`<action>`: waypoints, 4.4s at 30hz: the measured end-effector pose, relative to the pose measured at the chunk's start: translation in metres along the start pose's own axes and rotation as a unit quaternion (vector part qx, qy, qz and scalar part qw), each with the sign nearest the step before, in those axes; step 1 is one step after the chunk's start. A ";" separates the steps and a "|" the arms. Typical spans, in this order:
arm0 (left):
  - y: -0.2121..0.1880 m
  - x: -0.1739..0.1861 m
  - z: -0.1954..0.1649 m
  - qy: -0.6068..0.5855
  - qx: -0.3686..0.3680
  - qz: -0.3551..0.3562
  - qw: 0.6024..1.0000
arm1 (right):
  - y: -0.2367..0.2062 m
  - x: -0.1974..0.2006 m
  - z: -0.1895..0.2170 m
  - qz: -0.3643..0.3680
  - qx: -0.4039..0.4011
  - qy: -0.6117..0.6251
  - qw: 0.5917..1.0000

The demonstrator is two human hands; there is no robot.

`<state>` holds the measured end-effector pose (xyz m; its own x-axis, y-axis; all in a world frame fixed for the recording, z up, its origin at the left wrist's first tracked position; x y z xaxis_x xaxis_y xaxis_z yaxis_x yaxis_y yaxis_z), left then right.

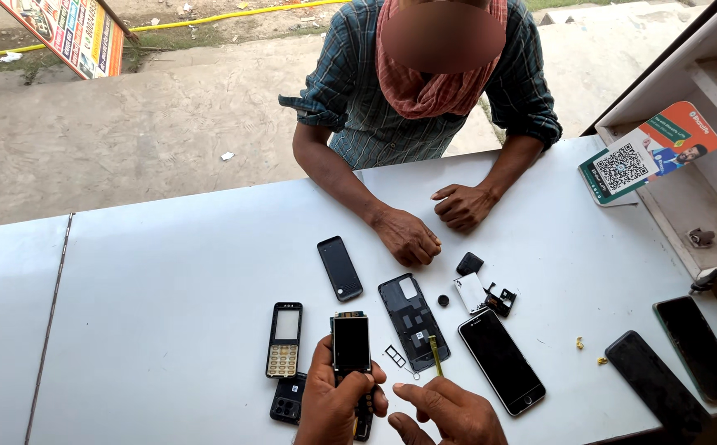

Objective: The person disassembles a flip phone, removes the battery and internal components, and inspects the motherboard and keypad assembly. They handle several other disassembled phones and parts on the table while conversing with a customer.

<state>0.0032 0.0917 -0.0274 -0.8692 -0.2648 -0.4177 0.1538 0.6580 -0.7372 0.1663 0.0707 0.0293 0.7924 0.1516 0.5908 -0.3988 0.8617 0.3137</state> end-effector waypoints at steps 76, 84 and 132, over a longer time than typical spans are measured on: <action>-0.023 -0.004 0.003 0.002 -0.026 0.073 0.997 | 0.002 -0.004 0.013 0.010 -0.027 0.069 0.997; -0.029 -0.009 0.004 0.004 -0.013 0.086 0.996 | 0.002 0.002 0.014 -0.004 -0.037 0.083 0.996; -0.040 -0.021 0.023 -0.054 -0.064 0.184 0.979 | 0.007 -0.002 0.066 -0.007 0.170 -0.006 0.985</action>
<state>0.0265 0.0543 -0.0013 -0.7106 -0.0619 -0.7009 0.3808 0.8038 -0.4570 0.1316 0.0440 0.0798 0.7938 0.1335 0.5934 -0.5217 0.6509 0.5515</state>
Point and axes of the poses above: each hand's wrist, its own y-axis towards the middle knuckle, its own x-axis out of the back of the hand, z = x × y, the point moved 9 cm from there along y, towards the middle knuckle, and after that the axes turned 14 degrees about x, right-handed, at the moved point
